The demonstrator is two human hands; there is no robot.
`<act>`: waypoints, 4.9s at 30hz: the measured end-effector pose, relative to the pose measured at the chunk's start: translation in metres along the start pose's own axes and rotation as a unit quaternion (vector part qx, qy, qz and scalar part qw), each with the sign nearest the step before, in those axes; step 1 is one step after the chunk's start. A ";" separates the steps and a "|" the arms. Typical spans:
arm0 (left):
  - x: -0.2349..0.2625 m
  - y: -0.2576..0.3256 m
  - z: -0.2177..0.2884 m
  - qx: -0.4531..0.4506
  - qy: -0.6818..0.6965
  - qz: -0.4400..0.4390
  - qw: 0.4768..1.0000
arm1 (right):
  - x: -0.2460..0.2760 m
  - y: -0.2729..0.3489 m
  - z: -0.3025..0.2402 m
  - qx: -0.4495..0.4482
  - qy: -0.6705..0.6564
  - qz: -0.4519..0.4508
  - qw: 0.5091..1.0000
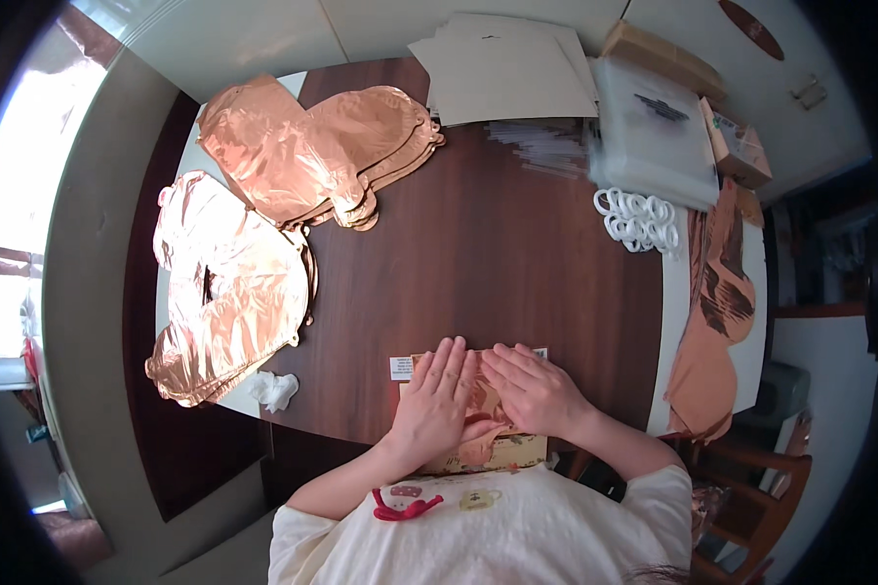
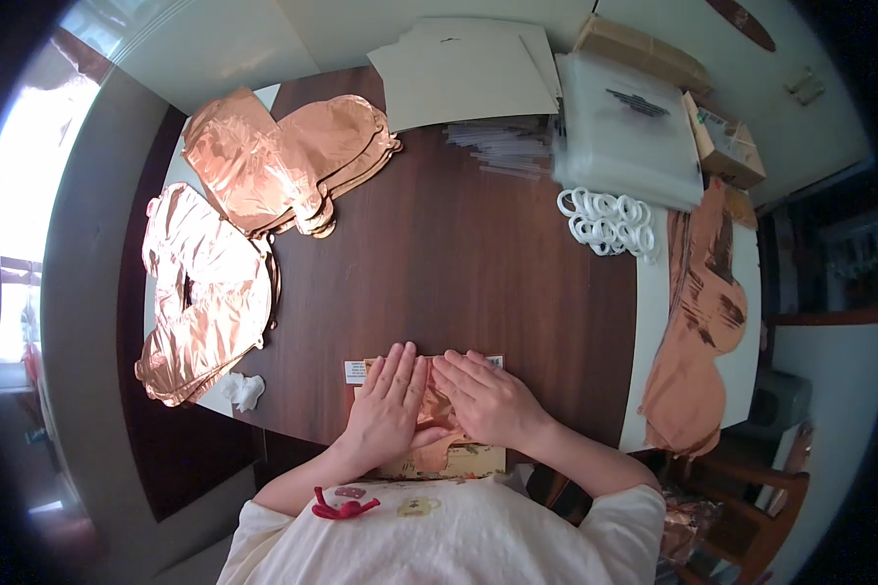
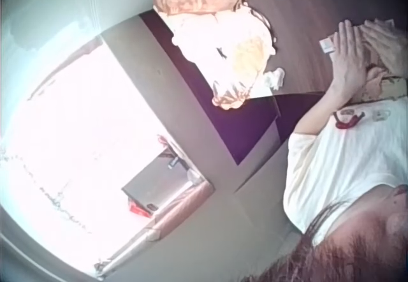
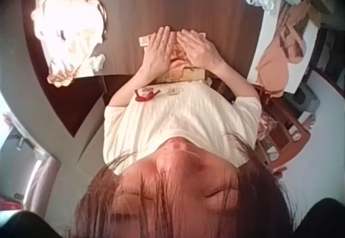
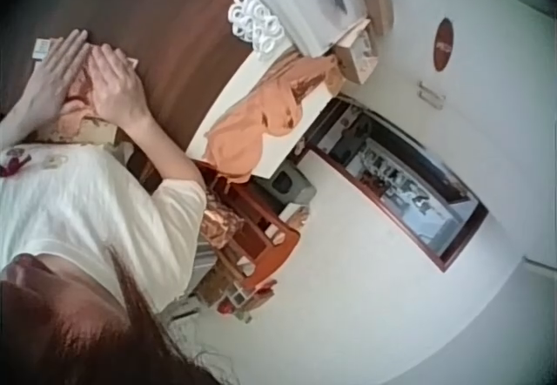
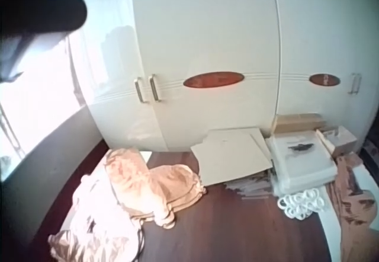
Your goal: The person folds foil balloons by hand, then inserts them into plastic sleeves along with cardboard backing inserts for retail packaging.
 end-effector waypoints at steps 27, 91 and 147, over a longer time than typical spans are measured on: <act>0.037 0.040 -0.052 0.135 -0.069 0.039 0.988 | -0.003 0.023 0.002 -0.069 0.125 -0.054 0.988; 0.007 -0.024 -0.010 -0.194 -0.006 0.040 0.980 | -0.015 0.023 -0.045 -0.055 -0.019 -0.047 0.997; 0.008 -0.028 -0.014 -0.209 0.038 0.042 0.976 | -0.007 0.018 -0.061 0.105 0.150 0.141 0.973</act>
Point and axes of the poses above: each hand's wrist, its own y-axis away from the middle knuckle, its own x-axis out of the back of the hand, z = x × y, the point moved 7 cm from there along -y, towards the middle knuckle, and after that the axes turned 10 degrees about -z, right-handed, at the moved point
